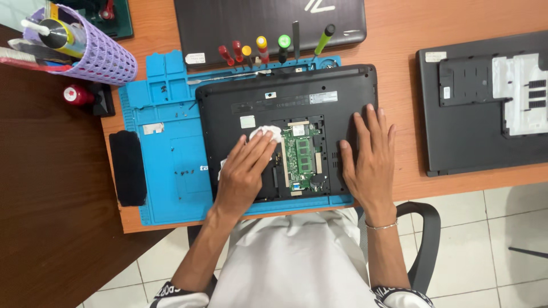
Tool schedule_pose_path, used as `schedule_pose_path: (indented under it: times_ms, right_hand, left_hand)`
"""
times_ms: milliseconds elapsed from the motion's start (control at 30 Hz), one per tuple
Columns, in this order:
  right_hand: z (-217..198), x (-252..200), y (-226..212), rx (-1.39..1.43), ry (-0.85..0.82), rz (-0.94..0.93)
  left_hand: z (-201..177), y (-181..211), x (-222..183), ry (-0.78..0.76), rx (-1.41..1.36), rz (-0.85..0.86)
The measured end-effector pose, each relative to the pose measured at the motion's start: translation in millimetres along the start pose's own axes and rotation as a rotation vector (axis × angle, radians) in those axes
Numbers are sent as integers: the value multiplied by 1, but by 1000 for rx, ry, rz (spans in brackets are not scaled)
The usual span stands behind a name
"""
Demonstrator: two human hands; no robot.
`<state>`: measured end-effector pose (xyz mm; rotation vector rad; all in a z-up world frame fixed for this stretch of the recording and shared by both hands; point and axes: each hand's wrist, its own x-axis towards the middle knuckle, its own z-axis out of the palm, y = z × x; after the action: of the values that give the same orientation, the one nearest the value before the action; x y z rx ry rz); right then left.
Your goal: The person wipes the internal and external surfaces of a disassembled laptop with a cloth and then re-seats a memory module on the motherboard.
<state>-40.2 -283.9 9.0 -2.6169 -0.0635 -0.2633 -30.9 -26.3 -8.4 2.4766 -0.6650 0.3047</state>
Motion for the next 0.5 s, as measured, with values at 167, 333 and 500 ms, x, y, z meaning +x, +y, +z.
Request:
schedule_pose_path:
  times_ms: [167, 333, 500]
  right_hand:
    - [2, -2, 1, -24, -10, 0]
    - [1, -1, 1, -6, -3, 2]
    - [0, 1, 0, 5, 8, 2]
  left_hand:
    - [2, -1, 15, 13, 46, 38]
    - [10, -6, 8, 40, -5, 13]
    - [44, 2, 33, 72, 77, -55]
